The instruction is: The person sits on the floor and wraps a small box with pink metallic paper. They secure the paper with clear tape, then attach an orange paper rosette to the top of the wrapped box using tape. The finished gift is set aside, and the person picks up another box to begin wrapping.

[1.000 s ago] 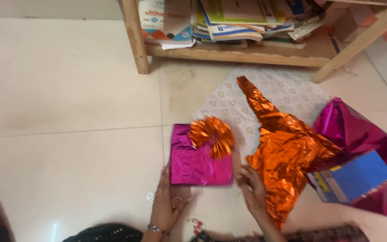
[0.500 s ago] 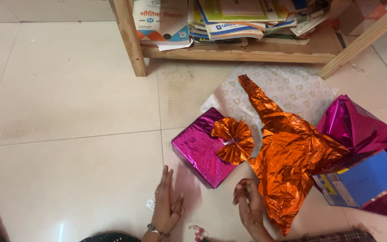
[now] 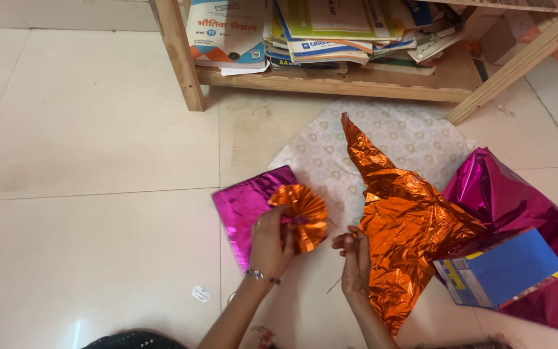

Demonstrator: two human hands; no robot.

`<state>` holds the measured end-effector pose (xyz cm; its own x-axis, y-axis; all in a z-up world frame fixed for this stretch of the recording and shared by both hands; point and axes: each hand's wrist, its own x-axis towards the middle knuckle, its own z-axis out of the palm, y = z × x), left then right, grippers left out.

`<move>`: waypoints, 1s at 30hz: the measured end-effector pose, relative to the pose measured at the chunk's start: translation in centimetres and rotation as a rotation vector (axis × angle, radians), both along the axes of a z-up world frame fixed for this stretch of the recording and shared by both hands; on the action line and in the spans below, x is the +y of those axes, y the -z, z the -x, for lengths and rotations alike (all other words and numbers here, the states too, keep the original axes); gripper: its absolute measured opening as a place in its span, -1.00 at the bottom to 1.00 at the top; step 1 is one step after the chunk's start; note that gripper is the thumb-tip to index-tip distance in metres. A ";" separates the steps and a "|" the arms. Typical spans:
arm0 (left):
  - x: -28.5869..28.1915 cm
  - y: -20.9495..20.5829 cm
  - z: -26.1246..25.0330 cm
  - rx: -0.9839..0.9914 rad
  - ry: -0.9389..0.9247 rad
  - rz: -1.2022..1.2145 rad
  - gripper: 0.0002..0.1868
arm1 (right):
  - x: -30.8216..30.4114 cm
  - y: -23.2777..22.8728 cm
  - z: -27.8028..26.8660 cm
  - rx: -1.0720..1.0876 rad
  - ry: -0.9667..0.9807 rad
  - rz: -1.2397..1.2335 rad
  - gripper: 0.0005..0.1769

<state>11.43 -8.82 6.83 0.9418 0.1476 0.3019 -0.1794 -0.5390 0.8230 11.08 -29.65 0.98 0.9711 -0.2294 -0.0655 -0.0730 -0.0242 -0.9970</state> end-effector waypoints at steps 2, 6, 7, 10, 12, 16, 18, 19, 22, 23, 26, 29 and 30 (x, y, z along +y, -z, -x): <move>0.5 0.2 -1.1 -0.003 -0.015 -0.083 -0.48 | 0.3 -1.0 0.3 -0.014 0.031 0.136 -0.62; 2.1 0.5 -1.8 -0.065 -0.058 -0.266 -0.39 | 0.9 -4.2 0.4 -0.295 -0.070 0.534 -0.74; 2.4 0.6 -1.6 -0.056 -0.072 -0.301 -0.38 | 1.2 -4.9 0.4 -0.367 -0.107 0.597 -0.74; 3.8 1.1 -1.0 -0.092 -0.103 -0.518 -0.34 | 2.6 -5.8 0.5 -0.486 -0.194 0.660 -0.69; 4.7 1.5 -1.5 -0.104 -0.047 -0.465 -0.47 | 3.3 -5.9 0.6 -0.482 -0.223 0.659 -0.66; 6.3 3.3 -2.6 -0.052 -0.025 -0.241 -0.76 | 4.1 -5.2 0.8 -0.416 -0.280 0.629 -0.65; 6.8 4.1 -2.8 -0.065 -0.028 -0.148 -0.81 | 4.2 -4.9 0.6 -0.477 -0.312 0.641 -0.62; 6.9 4.4 -2.7 -0.071 -0.031 -0.101 -0.84 | 4.1 -4.8 0.5 -0.537 -0.333 0.665 -0.60; 7.4 4.8 -2.4 0.041 0.046 0.039 -0.84 | 3.9 -4.6 0.6 -0.563 -0.370 0.725 -0.55; 7.8 4.7 -2.3 0.014 0.090 0.008 -0.84 | 3.9 -4.6 0.6 -0.547 -0.377 0.743 -0.54; 8.8 4.0 -2.1 -0.032 0.203 -0.043 -0.81 | 3.9 -4.2 0.8 -0.438 -0.407 0.730 -0.53; 9.4 3.0 -1.4 -0.018 0.189 -0.041 -0.78 | 4.0 -3.9 0.8 -0.423 -0.377 0.707 -0.65; 9.3 2.7 -1.1 -0.020 0.137 -0.059 -0.79 | 4.1 -3.8 0.7 -0.387 -0.362 0.691 -0.68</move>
